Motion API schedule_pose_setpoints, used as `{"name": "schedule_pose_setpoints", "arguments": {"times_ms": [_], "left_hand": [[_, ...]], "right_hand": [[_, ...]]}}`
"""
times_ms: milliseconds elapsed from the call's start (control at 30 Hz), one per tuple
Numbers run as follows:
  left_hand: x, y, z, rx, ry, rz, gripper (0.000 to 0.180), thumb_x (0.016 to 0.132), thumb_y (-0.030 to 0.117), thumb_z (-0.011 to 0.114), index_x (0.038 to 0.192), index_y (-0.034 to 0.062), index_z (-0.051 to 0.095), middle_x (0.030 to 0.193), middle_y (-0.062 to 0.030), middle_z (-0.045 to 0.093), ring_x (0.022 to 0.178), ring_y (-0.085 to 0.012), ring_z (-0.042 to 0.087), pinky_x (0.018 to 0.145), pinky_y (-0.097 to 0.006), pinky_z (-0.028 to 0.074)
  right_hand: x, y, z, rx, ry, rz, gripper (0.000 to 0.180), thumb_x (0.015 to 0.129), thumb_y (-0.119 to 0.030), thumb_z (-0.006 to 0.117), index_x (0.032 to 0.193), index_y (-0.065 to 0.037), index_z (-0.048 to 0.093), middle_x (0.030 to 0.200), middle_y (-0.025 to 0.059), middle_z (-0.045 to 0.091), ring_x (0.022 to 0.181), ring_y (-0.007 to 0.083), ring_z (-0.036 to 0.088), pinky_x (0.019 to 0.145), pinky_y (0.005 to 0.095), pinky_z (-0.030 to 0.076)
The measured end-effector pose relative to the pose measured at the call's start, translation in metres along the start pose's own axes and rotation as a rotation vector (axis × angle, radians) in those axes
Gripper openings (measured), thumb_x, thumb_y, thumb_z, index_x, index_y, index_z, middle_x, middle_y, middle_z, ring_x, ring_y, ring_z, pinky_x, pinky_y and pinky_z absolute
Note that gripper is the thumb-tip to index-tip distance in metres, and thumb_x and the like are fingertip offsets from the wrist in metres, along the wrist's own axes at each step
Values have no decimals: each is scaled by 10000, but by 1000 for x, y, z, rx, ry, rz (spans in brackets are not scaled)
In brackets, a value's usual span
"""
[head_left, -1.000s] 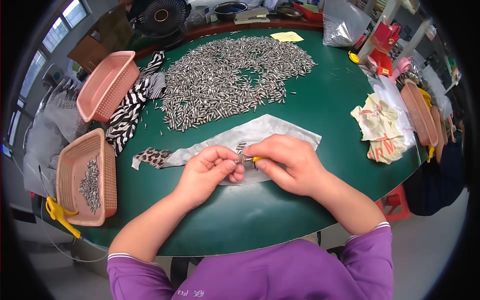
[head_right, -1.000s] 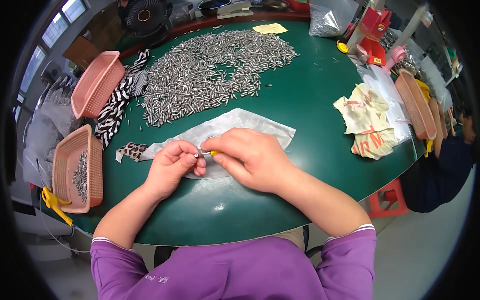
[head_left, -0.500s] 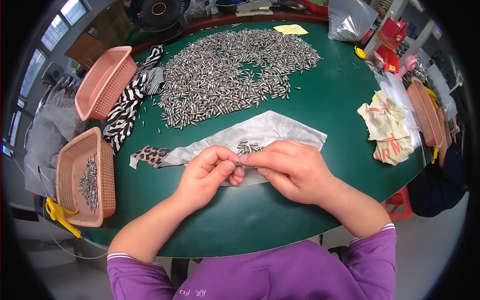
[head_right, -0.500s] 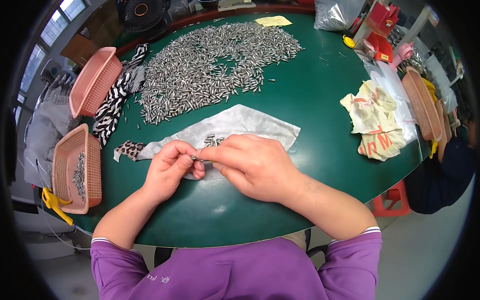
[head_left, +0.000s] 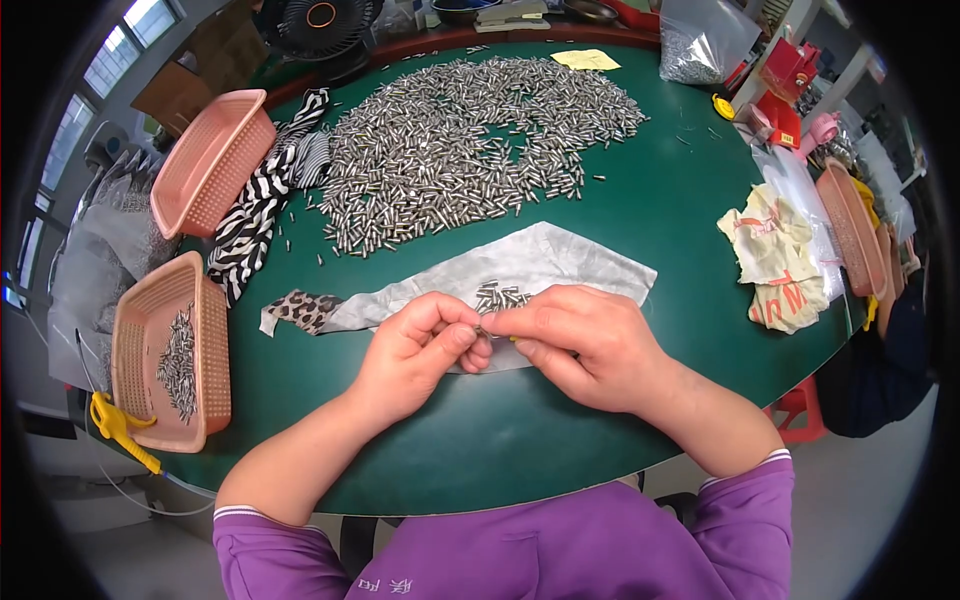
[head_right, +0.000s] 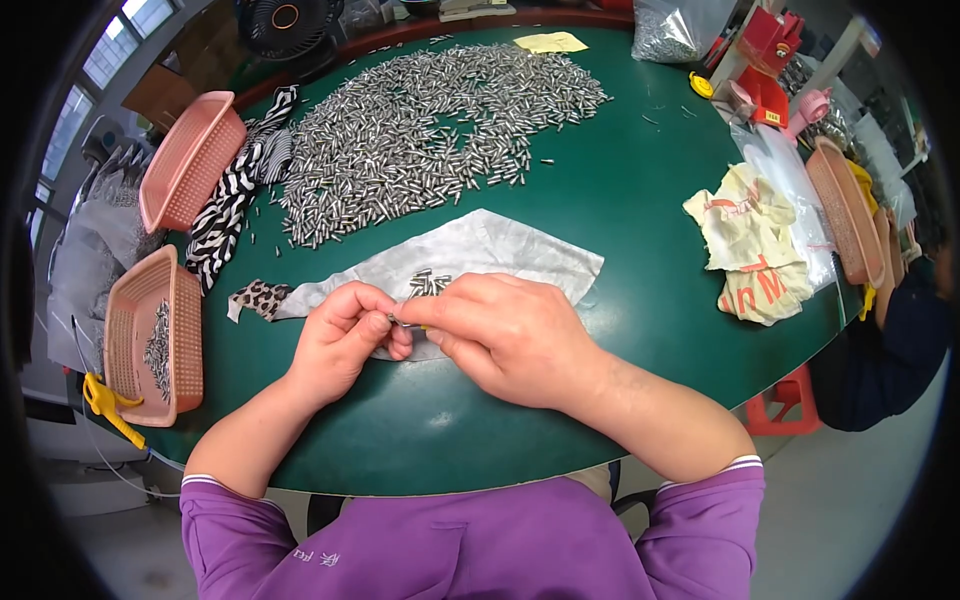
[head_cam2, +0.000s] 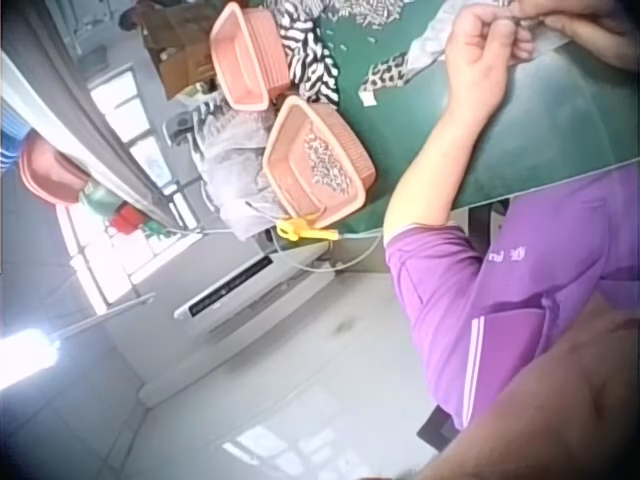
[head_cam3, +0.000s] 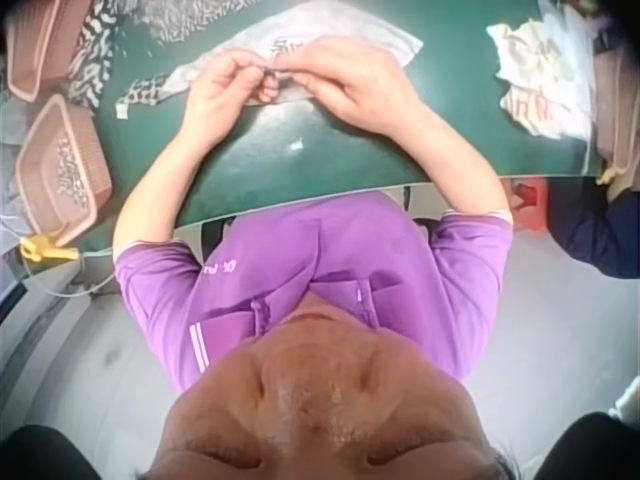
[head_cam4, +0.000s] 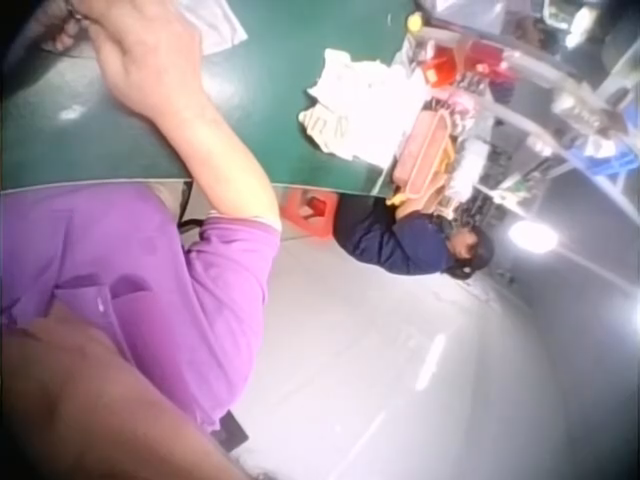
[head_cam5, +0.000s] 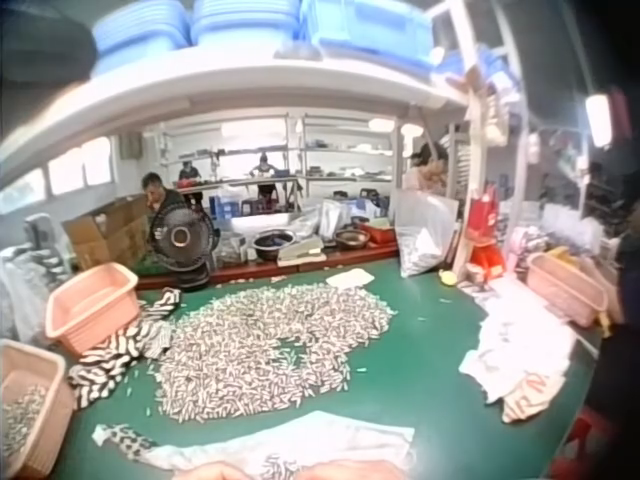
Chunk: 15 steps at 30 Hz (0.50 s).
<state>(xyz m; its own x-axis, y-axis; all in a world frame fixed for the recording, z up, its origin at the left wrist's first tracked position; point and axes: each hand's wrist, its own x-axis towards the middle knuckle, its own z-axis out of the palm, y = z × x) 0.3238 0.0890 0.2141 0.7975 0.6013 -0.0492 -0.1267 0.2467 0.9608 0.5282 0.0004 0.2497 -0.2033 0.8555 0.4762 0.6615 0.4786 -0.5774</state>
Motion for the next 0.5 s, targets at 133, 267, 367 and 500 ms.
{"name": "schedule_pose_setpoints", "arguments": {"times_ms": [133,267,367,500], "left_hand": [[1,-1,-1,15,-16,9,104,981,83,493,1027,5,546,864,-64,631,784,-121,609,722,-262,519],[1,1,-1,70,-52,-13,104,981,92,497,1013,8,549,839,-53,618,758,-115,596,704,-257,514],[1,2,-2,8,-36,-6,107,982,102,500,1007,11,550,839,-51,617,750,-114,593,698,-255,511],[1,1,-1,-11,-17,4,107,982,108,502,1006,13,547,844,-50,619,751,-113,593,695,-256,510]], "right_hand": [[0,0,0,-57,3,-23,355,755,-3,658,1077,-148,693,812,42,640,703,205,629,608,315,503],[1,-3,-2,-327,23,-113,374,744,-8,667,1082,-167,695,803,31,629,694,209,621,608,315,500],[1,1,0,-356,81,-115,385,740,-3,673,1085,-172,695,795,27,624,697,214,617,622,321,499],[-1,0,3,13,30,43,340,764,15,659,1078,-113,688,868,54,668,760,217,644,671,323,517]]}}
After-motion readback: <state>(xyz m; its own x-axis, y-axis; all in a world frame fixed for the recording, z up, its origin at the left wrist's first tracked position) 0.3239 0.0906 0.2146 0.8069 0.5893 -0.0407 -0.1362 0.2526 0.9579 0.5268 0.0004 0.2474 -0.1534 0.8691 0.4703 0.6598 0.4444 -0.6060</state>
